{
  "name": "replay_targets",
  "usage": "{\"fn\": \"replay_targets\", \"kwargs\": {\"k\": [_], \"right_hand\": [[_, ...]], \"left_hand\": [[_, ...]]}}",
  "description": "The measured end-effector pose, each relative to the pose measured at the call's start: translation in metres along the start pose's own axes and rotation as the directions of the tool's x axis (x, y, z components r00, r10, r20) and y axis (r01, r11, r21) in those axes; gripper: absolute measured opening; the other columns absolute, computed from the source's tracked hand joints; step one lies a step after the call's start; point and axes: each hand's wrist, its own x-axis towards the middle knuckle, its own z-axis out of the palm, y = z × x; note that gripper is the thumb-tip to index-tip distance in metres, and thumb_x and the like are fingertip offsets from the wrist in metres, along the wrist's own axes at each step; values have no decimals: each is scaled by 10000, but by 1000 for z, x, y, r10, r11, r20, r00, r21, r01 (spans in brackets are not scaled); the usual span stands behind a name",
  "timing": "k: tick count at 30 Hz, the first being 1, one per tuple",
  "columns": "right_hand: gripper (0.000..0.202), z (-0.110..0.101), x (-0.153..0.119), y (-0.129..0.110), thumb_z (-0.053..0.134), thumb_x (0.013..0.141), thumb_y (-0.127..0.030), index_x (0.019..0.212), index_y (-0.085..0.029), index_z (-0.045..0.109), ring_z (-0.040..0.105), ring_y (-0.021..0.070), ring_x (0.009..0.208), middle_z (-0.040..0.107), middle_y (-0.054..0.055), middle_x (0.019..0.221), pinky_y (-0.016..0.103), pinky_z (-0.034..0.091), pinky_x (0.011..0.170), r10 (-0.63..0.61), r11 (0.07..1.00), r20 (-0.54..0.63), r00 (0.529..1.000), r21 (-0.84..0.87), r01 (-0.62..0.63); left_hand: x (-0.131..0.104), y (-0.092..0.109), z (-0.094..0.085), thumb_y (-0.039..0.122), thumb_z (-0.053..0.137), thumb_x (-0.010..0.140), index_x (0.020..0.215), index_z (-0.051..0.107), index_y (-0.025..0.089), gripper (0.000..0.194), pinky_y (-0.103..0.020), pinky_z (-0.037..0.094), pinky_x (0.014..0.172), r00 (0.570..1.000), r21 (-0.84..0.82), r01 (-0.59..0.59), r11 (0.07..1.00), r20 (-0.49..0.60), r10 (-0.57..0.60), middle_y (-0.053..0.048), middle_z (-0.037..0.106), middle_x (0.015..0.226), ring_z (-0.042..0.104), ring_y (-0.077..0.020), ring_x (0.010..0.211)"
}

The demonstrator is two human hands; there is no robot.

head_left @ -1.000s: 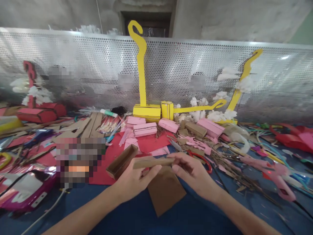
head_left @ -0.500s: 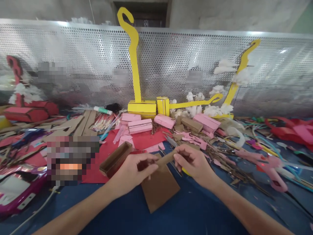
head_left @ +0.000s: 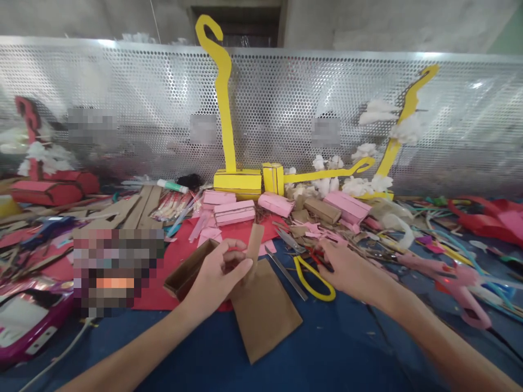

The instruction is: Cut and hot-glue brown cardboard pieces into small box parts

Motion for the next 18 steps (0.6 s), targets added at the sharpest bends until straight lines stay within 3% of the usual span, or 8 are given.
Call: {"fn": "replay_targets", "kwargs": {"k": [6, 11, 14, 18], "right_hand": [[191, 7, -2, -16, 604, 865, -247, 1043, -190, 564, 632, 215, 715, 690, 75, 861, 296, 344, 620, 28, 999, 53, 998, -22, -27], [349, 7, 2, -7, 579, 736, -100, 1082, -147, 584, 668, 247, 811, 699, 135, 997, 304, 379, 656, 76, 991, -40, 996, -108, -80], [340, -2, 5, 6, 629, 758, -190, 1097, -175, 596, 665, 245, 787, 714, 103, 973, 317, 423, 682, 57, 994, -115, 992, -84, -67], [297, -5, 12, 19, 658, 865, -437, 1037, -197, 630, 671, 237, 757, 736, 78, 905, 329, 465, 669, 54, 993, -179, 982, 113, -34]], "left_hand": [[-9, 11, 4, 382, 664, 923, 1294, 463, 256, 440, -286, 530, 723, 995, 27, -90, 996, 54, 89, -24, 699, 966, 682, -175, 796], [-11, 12, -1, 328, 552, 976, 1256, 629, 238, 305, -288, 521, 784, 989, 127, -150, 980, 35, 147, -57, 697, 1062, 658, -175, 881], [-10, 9, -3, 268, 532, 961, 1273, 657, 232, 338, -312, 536, 842, 986, 39, -150, 988, 78, 146, -66, 714, 1055, 674, -193, 945], [-6, 6, -2, 293, 752, 825, 1111, 702, 191, 308, -301, 556, 826, 992, -39, -124, 991, 17, 125, -79, 740, 1028, 698, -203, 932]]}}
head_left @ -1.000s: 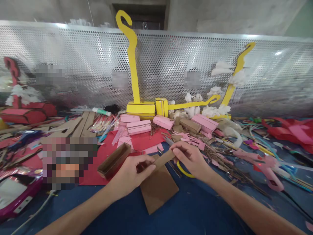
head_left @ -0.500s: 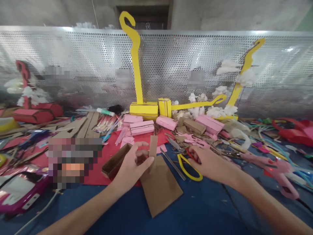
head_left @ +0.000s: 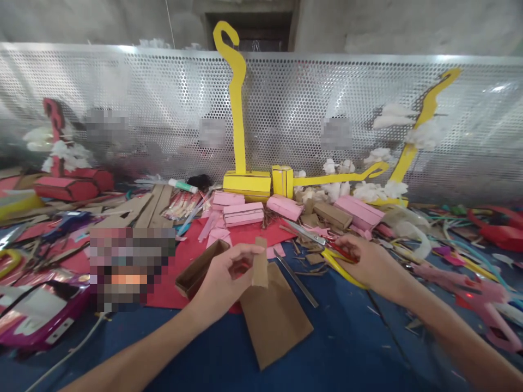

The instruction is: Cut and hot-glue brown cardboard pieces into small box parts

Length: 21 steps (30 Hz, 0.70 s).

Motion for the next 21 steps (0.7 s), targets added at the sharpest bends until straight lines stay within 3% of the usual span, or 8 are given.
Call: {"fn": "replay_targets", "kwargs": {"k": [2, 5, 7, 11, 13, 16, 18, 21], "right_hand": [[336, 4, 1, 0, 654, 882, -481, 1046, -189, 634, 669, 237, 776, 739, 82, 920, 333, 483, 678, -33, 995, 9, 999, 90, 32], [398, 12, -3, -9, 651, 888, -516, 1100, -182, 604, 659, 250, 844, 721, 92, 980, 354, 505, 741, -73, 992, 39, 997, 103, 68], [489, 19, -9, -15, 664, 878, -543, 1182, -175, 557, 655, 282, 950, 692, 126, 1084, 388, 510, 824, -78, 995, 43, 996, 73, 74], [597, 34, -22, -26, 675, 869, -556, 1285, -174, 479, 617, 334, 1131, 605, 186, 1256, 443, 479, 954, -87, 995, 57, 995, 58, 83], [599, 39, -27, -32, 683, 865, -544, 1291, -186, 464, 605, 335, 1170, 590, 183, 1282, 445, 475, 978, -84, 994, 72, 994, 82, 78], [629, 41, -31, -43, 718, 841, -502, 1325, -212, 440, 596, 323, 1212, 587, 154, 1311, 433, 480, 1000, -76, 989, 105, 992, 132, 62], [629, 40, -34, -51, 742, 823, -452, 1329, -229, 441, 604, 310, 1210, 602, 130, 1305, 422, 487, 999, -77, 986, 126, 989, 156, 57], [605, 35, -37, -60, 763, 804, -401, 1300, -246, 455, 625, 289, 1168, 621, 107, 1284, 398, 499, 978, -127, 981, 115, 985, 160, 107]], "left_hand": [[2, 0, -1, 350, 784, 807, 940, 699, 165, 243, -275, 548, 731, 997, 21, 33, 999, -65, -32, -42, 718, 817, 670, -163, 754], [4, 1, -3, 442, 721, 882, 828, 643, 162, 296, -224, 490, 589, 993, 5, 40, 999, -116, -39, 38, 563, 601, 525, -91, 552], [5, 1, -4, 484, 688, 908, 841, 594, 179, 326, -208, 479, 526, 990, -113, 54, 992, -126, -68, 59, 516, 611, 501, -82, 535], [3, 1, -3, 553, 648, 919, 970, 488, 235, 360, -210, 471, 395, 968, -357, 186, 915, -93, -233, 50, 611, 722, 605, -124, 537], [2, 3, -3, 550, 651, 920, 1004, 451, 245, 374, -218, 503, 421, 961, -397, 226, 889, -59, -270, 53, 640, 720, 654, -139, 535], [2, 8, -3, 459, 774, 856, 1042, 461, 231, 430, -252, 592, 586, 971, -417, 202, 886, -35, -237, 37, 688, 775, 721, -147, 628], [2, 10, -2, 360, 869, 773, 1039, 515, 204, 470, -268, 610, 690, 981, -418, 155, 895, -45, -190, 15, 718, 826, 733, -146, 690], [3, 10, -1, 308, 897, 734, 913, 639, 147, 352, -259, 595, 725, 988, -393, 116, 912, -52, -148, -15, 737, 793, 713, -140, 710]]}}
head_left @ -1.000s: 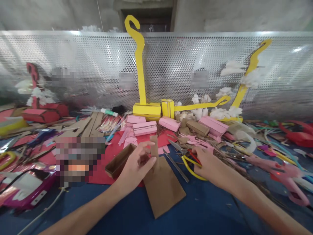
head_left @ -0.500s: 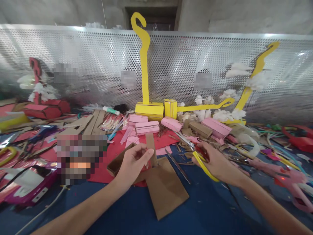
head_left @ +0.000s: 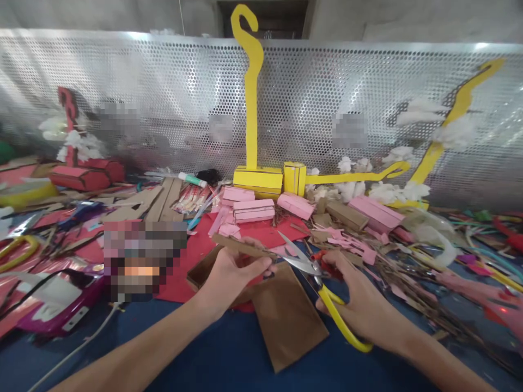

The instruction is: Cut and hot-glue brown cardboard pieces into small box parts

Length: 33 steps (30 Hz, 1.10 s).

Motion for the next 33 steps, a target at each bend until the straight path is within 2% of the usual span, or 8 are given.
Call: {"fn": "replay_targets", "kwargs": {"k": [2, 5, 9, 12, 15, 21, 33], "right_hand": [[595, -2, -2, -4, 782, 793, -415, 1274, -256, 469, 631, 277, 1148, 625, 93, 1283, 387, 501, 973, -46, 999, -17, 999, -28, 45], [614, -3, -4, -8, 800, 781, -470, 1267, -264, 487, 647, 273, 1125, 644, 82, 1270, 376, 514, 951, -63, 995, -30, 998, -74, 60], [650, -3, -6, -11, 813, 769, -480, 1291, -258, 496, 677, 277, 1101, 681, 87, 1250, 354, 544, 898, -54, 994, -51, 997, -95, 49], [650, -3, -6, -12, 825, 759, -468, 1286, -255, 511, 695, 267, 1074, 702, 77, 1222, 335, 555, 877, -79, 992, -54, 995, -102, 73], [630, -2, -6, -13, 832, 755, -454, 1270, -252, 530, 706, 256, 1055, 716, 72, 1204, 317, 564, 860, -100, 991, -61, 993, -91, 94], [610, -2, -6, -15, 841, 741, -480, 1237, -254, 567, 721, 233, 985, 739, 42, 1134, 305, 572, 841, -102, 992, -75, 992, -79, 96], [577, -5, -7, -22, 858, 708, -408, 1201, -253, 601, 715, 242, 943, 743, 45, 1089, 332, 562, 822, -85, 995, -98, 992, -58, 80]], "left_hand": [[0, -2, 0, 329, 882, 749, 842, 709, 124, 284, -256, 586, 717, 1000, 25, -4, 1000, 17, 4, -41, 753, 786, 705, -146, 722], [1, -5, -2, 335, 875, 755, 843, 769, 129, 247, -262, 579, 730, 998, 34, -27, 999, 52, 25, -63, 779, 838, 711, -162, 766], [0, -6, -1, 286, 881, 745, 846, 784, 139, 203, -273, 576, 789, 989, 58, -59, 997, 136, 51, -70, 783, 886, 720, -186, 848], [-2, -4, 1, 294, 843, 792, 871, 783, 130, 191, -271, 573, 776, 982, 87, -35, 996, 188, 18, -76, 778, 875, 720, -186, 834], [-3, -2, 3, 289, 840, 796, 848, 774, 135, 175, -269, 570, 780, 977, 97, -53, 994, 212, 31, -61, 772, 853, 717, -177, 810], [-4, -2, 3, 276, 843, 788, 877, 766, 136, 183, -266, 567, 787, 974, 124, -51, 991, 226, 22, -58, 772, 873, 713, -168, 801], [-4, -3, 3, 171, 811, 771, 838, 764, 142, 88, -255, 570, 797, 980, 150, -43, 988, 198, 12, -41, 771, 849, 724, -173, 831]]}}
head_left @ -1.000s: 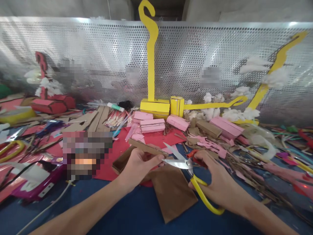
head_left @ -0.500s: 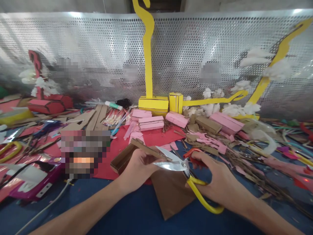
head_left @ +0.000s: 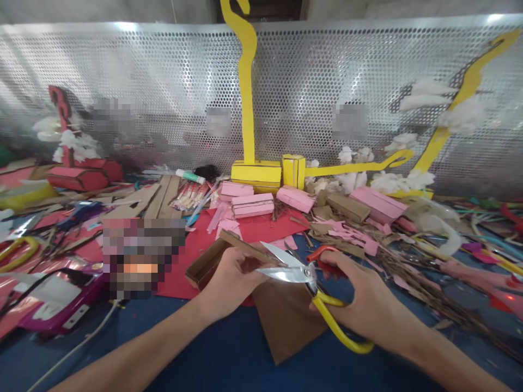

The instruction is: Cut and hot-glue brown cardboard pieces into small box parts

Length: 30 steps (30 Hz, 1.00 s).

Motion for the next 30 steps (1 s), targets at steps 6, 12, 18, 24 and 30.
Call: {"fn": "replay_targets", "kwargs": {"k": [6, 12, 18, 24, 30], "right_hand": [[577, 3, -1, 1, 876, 695, -449, 1168, -244, 615, 687, 210, 860, 731, 27, 1026, 300, 551, 769, -20, 1000, 3, 1000, 2, 20], [457, 5, -1, 3, 842, 714, -599, 902, -233, 642, 558, 154, 638, 670, -28, 752, 261, 480, 592, -5, 1000, 87, 996, -29, 7], [424, 1, 1, 0, 844, 712, -583, 867, -224, 680, 538, 156, 649, 657, -21, 735, 251, 446, 568, 23, 1000, 90, 996, 10, -24], [410, 4, 2, 6, 813, 764, -524, 702, -205, 562, 400, 117, 580, 461, -59, 600, 228, 350, 523, 68, 997, 89, 994, 26, -71], [350, 5, 2, 8, 819, 733, -422, 892, -215, 585, 536, 167, 700, 617, -10, 803, 262, 443, 626, 82, 995, 53, 995, 46, -85]], "left_hand": [[0, 3, 4, 202, 833, 745, 813, 771, 139, 111, -296, 600, 816, 1000, 10, 10, 1000, -12, -10, -54, 790, 827, 741, -187, 796], [-1, 0, 1, 305, 835, 784, 896, 787, 126, 216, -368, 603, 906, 999, -2, -17, 1000, 32, 17, -108, 809, 973, 760, -243, 902], [1, -7, -2, 354, 857, 775, 946, 757, 123, 304, -323, 614, 834, 1000, -42, -17, 999, -19, 16, -104, 805, 949, 759, -214, 837], [1, -4, -3, 369, 814, 831, 897, 737, 114, 275, -266, 604, 746, 998, -24, -44, 999, -35, 43, -89, 794, 828, 752, -187, 763], [-1, -6, -1, 365, 807, 842, 942, 731, 95, 298, -271, 614, 766, 1000, -54, -8, 999, -4, 8, -118, 803, 867, 764, -191, 787]]}}
